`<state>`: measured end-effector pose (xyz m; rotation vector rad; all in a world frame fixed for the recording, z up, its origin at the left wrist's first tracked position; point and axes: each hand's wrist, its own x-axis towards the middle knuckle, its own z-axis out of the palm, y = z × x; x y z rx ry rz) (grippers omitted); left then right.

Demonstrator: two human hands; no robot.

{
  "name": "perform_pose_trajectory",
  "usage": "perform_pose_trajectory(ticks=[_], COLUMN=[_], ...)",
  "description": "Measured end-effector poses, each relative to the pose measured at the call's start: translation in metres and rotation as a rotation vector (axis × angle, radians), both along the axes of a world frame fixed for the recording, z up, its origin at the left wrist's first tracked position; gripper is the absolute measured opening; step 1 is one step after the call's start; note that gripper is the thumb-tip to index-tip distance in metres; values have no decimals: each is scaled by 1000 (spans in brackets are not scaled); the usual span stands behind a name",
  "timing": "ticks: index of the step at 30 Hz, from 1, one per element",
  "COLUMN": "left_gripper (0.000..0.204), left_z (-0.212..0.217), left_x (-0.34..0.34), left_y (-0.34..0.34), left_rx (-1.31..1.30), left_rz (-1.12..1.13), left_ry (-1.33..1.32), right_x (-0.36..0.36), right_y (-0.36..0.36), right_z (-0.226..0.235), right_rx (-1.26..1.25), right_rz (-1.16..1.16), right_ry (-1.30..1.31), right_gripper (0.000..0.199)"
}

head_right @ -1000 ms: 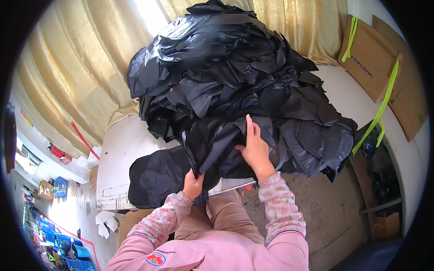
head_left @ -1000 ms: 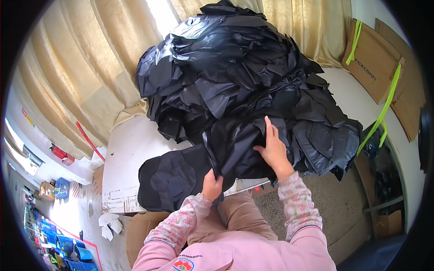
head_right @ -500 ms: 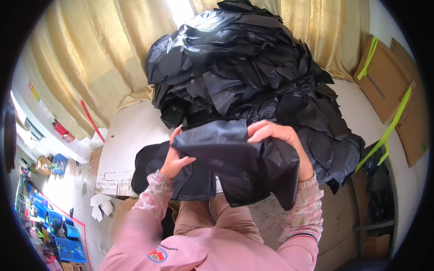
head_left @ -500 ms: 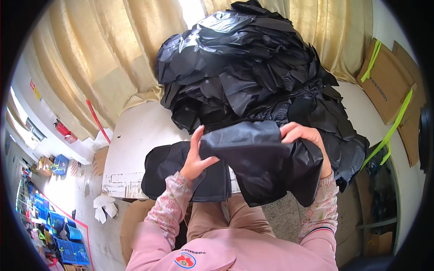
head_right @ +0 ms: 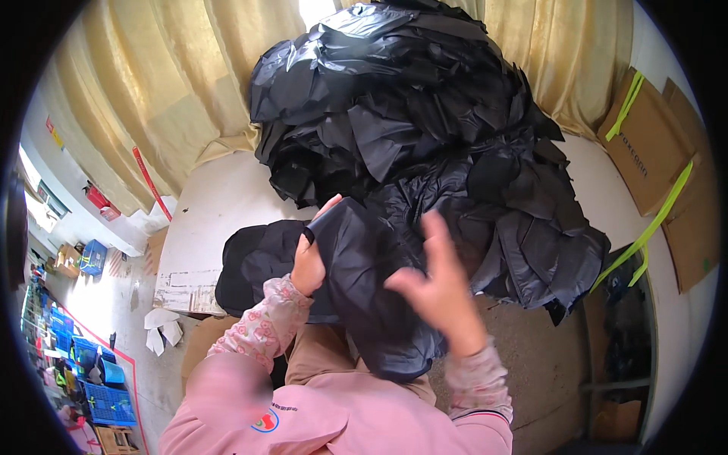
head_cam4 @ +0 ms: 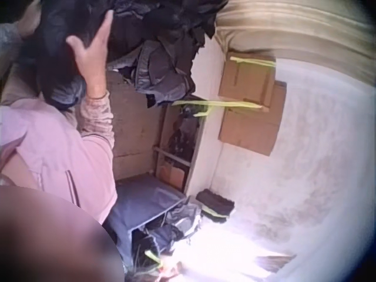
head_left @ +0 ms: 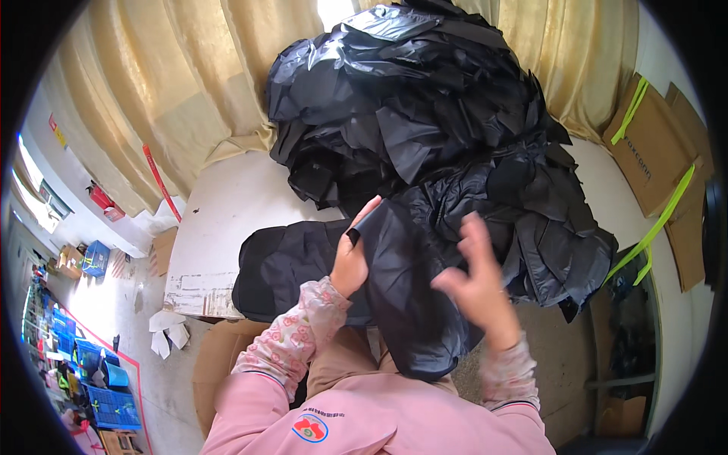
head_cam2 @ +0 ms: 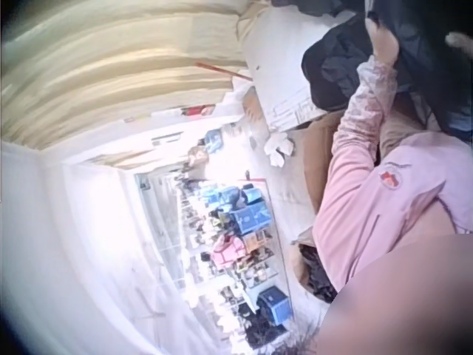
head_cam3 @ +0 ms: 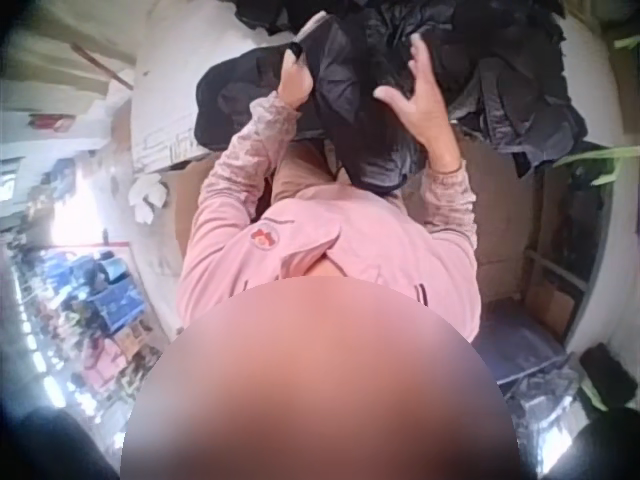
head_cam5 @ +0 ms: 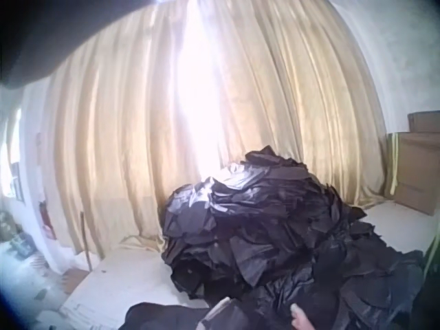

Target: Folding and organizing black fabric covers at a workstation.

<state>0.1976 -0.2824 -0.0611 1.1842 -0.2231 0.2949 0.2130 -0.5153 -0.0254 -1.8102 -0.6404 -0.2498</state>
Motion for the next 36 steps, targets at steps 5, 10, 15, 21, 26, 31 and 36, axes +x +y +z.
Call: perform_pose_trajectory(ticks=[5,10,15,21,26,31,36], left_gripper=[42,36,34,27,53,35,40], left_z=[0,3,14,14,12,13,-17], left_x=[-3,-6,-10,-14,-32,-41,-34], left_y=[-23,0,6,25,5,-22,-13], left_rx=[1,-251,-370,-202,836,590,-108], left_rz=[94,12,-49,-244,-847,-357,-442], left_ry=[-77,125,246,462,408,475,677], right_x=[-42,-13,4,25,22,19,25], right_y=[56,25,-4,-23,-32,-25,-30], right_z=[-78,-67,-36,-7,41,51,52], right_rx=[-78,117,129,272,33,-35,-192], right_rz=[126,392,712,112,-90,-49,-83], right_ry=[219,449,620,265,-389,-523,-719], right_gripper=[80,33,27,11,23,23,31])
